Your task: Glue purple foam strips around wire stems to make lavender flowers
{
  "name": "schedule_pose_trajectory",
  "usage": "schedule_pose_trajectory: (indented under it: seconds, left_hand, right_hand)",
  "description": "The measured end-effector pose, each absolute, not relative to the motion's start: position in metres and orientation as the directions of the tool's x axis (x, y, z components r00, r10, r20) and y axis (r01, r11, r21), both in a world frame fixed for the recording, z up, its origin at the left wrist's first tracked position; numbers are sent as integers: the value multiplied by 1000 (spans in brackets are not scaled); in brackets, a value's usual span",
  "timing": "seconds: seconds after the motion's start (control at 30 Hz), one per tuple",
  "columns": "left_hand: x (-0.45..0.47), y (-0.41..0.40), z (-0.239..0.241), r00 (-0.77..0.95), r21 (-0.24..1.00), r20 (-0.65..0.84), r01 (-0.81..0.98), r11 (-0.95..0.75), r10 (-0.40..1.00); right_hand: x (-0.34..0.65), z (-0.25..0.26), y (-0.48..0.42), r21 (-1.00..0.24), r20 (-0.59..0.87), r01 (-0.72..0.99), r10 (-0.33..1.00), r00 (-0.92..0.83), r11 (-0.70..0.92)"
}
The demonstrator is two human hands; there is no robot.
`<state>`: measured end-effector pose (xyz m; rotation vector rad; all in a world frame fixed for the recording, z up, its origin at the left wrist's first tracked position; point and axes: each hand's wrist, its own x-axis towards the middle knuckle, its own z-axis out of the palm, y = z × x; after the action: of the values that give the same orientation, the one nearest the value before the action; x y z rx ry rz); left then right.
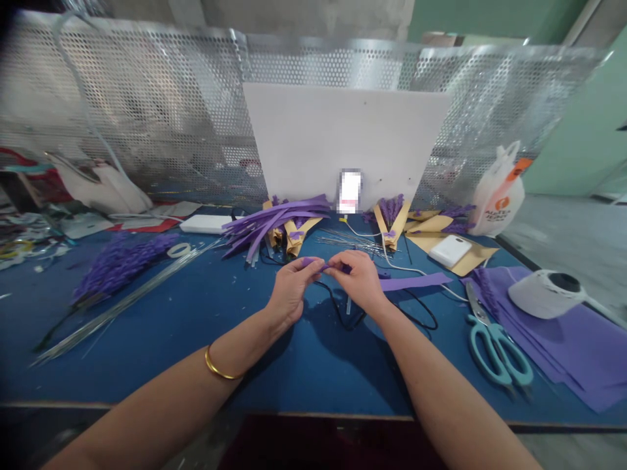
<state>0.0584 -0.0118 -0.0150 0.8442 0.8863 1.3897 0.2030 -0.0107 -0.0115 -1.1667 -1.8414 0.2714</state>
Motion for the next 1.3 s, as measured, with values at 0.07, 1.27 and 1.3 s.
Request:
schedule_pose_trajectory:
  seconds: [0.07, 1.27, 1.3]
  left_hand:
    - [58, -11, -15, -48, 891, -28, -454, 3, 998]
    - [51, -6, -16, -85, 861, -15, -508, -30, 996]
    - [51, -6, -15, -66, 863, -16, -505, -20, 998]
  right_hand:
    - [204, -10, -11, -590, 572, 603, 805, -157, 537]
    - [209, -5, -10, -533, 591, 640, 785, -186, 553]
    - [209, -5, -10, -534, 589, 640, 786, -188, 553]
